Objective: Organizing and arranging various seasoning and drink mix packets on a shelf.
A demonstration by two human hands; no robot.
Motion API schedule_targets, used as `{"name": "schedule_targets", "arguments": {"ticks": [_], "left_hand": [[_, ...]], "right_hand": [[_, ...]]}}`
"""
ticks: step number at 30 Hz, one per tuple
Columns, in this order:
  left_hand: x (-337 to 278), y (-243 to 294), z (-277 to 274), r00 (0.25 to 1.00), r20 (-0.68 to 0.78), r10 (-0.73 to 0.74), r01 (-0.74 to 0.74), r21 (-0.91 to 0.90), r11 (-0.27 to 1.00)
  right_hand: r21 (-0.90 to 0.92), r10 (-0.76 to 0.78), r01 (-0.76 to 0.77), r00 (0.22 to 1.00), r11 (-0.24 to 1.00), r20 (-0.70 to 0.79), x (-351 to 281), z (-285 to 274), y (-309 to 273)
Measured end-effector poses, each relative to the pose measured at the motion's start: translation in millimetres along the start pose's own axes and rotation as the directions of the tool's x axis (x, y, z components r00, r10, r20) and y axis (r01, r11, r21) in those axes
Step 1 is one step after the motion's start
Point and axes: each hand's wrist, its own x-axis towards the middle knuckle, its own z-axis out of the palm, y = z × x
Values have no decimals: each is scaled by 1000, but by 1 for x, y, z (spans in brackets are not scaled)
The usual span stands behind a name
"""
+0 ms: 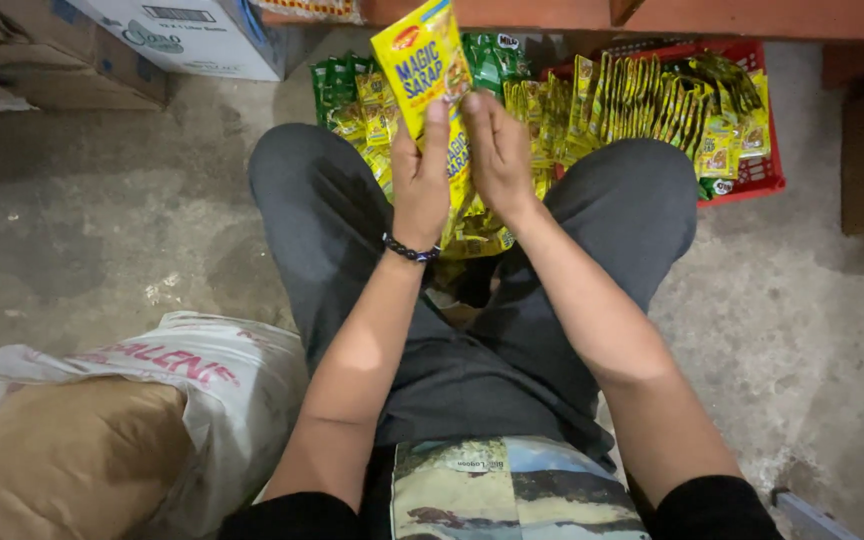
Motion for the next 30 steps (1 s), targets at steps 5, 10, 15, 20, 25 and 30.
{"name": "schedule_targets", "arguments": {"ticks": [5,10,15,20,25,30], "left_hand": [[14,29,-8,994,-103,-40,36,-44,998],[42,85,-25,991,-137,-2,-28,-215,976],[72,121,-38,959,-116,257,-274,-167,947],[113,102,-81,932,-205,297,-331,-158,930],[135,86,-104,917,-237,321,-370,-206,906],[145,86,-104,939,-235,250,-308,-260,915]], "right_hand": [[211,57,-120,958,970,281,6,-9,7],[334,50,-290,817,897,575,4,-18,2],[287,130,-434,712,854,691,3,-31,-18],[232,160,-436,693,870,703,-1,-43,-20],[208,165,-424,688,881,707,-1,-56,-19],[-189,403,-405,552,895,730,-6,-83,0]]}}
